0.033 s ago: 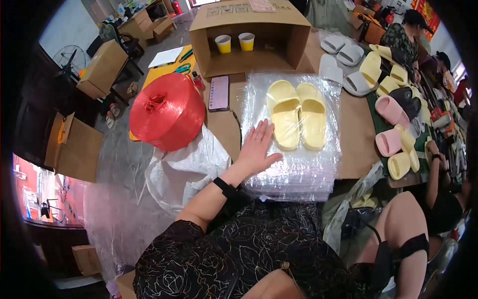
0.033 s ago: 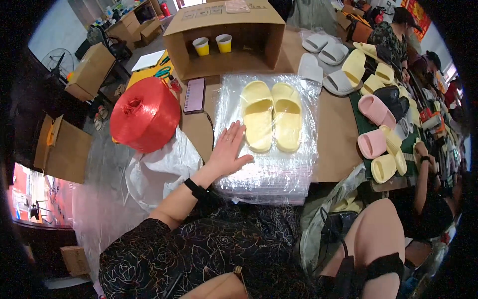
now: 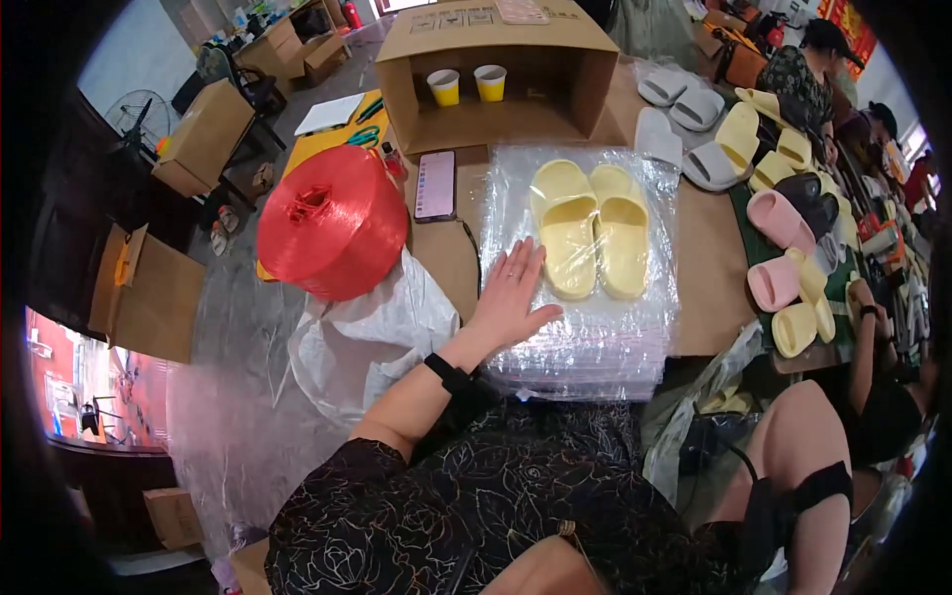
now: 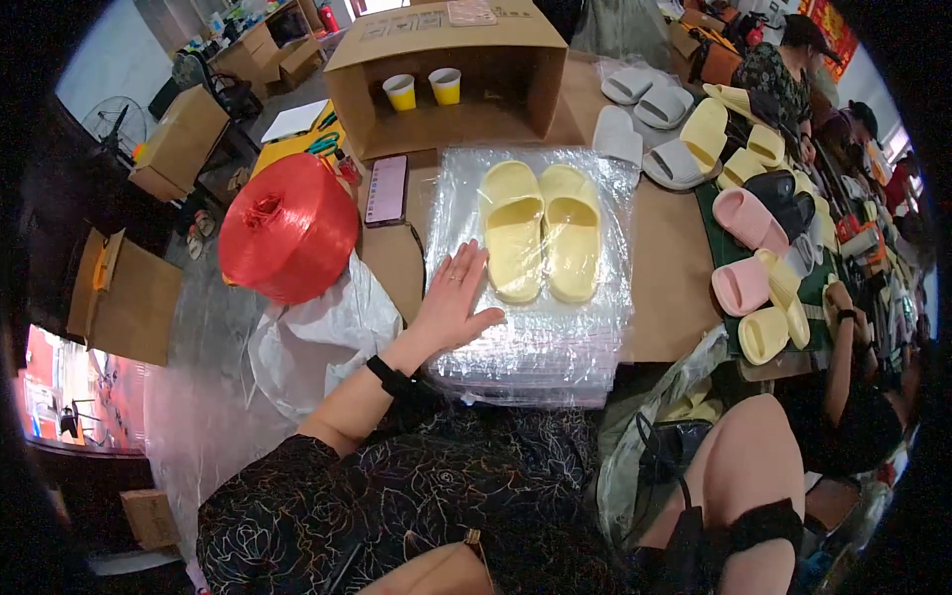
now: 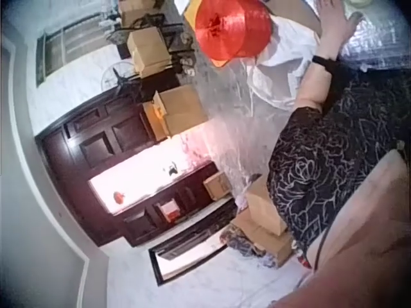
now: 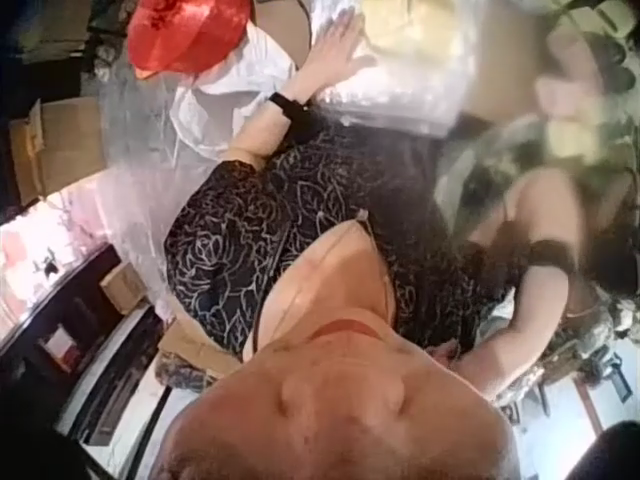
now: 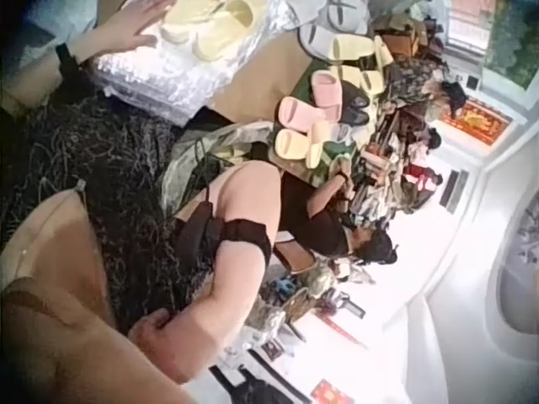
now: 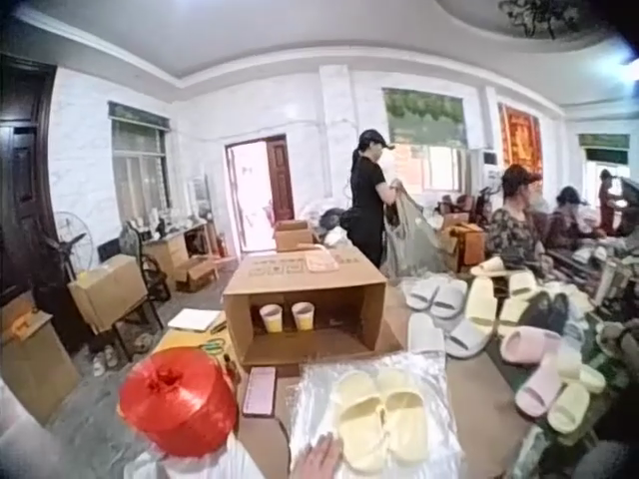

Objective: The recorder is picking up pairs of sandals, checking them, and placing them into individual plastic bags before putting them into a larger transport bag.

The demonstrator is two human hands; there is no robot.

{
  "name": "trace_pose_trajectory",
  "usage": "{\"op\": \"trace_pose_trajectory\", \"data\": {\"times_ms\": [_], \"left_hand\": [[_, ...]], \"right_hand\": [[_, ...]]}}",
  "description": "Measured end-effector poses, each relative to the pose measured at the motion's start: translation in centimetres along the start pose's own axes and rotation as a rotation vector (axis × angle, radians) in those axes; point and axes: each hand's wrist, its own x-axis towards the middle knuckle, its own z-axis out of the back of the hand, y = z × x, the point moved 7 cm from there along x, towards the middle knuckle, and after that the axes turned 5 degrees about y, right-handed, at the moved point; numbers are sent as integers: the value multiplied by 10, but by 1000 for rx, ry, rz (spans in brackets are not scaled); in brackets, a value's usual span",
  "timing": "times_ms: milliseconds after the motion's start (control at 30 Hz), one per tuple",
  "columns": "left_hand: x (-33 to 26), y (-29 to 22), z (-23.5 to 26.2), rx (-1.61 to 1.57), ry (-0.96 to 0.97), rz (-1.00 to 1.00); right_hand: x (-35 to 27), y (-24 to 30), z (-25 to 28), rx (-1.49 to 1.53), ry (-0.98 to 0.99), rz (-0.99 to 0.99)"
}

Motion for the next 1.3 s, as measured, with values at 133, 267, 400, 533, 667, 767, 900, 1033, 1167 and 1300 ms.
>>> {"op": "trace_pose_trajectory", "data": {"times_ms": [133, 267, 400, 533, 667, 767, 900, 1033, 1167, 1300], "left_hand": [[18, -17, -3, 3, 8, -74], [-13, 7, 4, -4, 15, 43], [18, -21, 6, -18, 37, -9], [10, -3, 7, -22, 32, 37], [5, 3, 5, -14, 20, 46], [20, -17, 6, -34, 22, -32], [6, -9, 7, 16, 71, 51], [7, -13, 3, 34, 75, 36], [8, -9, -2, 29, 50, 19], [6, 0, -2, 55, 34, 23]], "right_hand": [[-3, -1, 6, -70, -68, -47], [-75, 12, -21, 18, -236, 98], [-74, -74, 5, 13, -423, 45], [-86, -164, 38, 34, -590, 30], [-154, -223, 42, -143, -835, -883], [-240, -306, 11, -643, -936, -1541], [-285, -404, -29, -463, -741, -1871], [-298, -435, -46, -699, -661, -1846], [-308, -456, -49, -740, -642, -1848], [-304, -468, -46, -666, -660, -1839]]}}
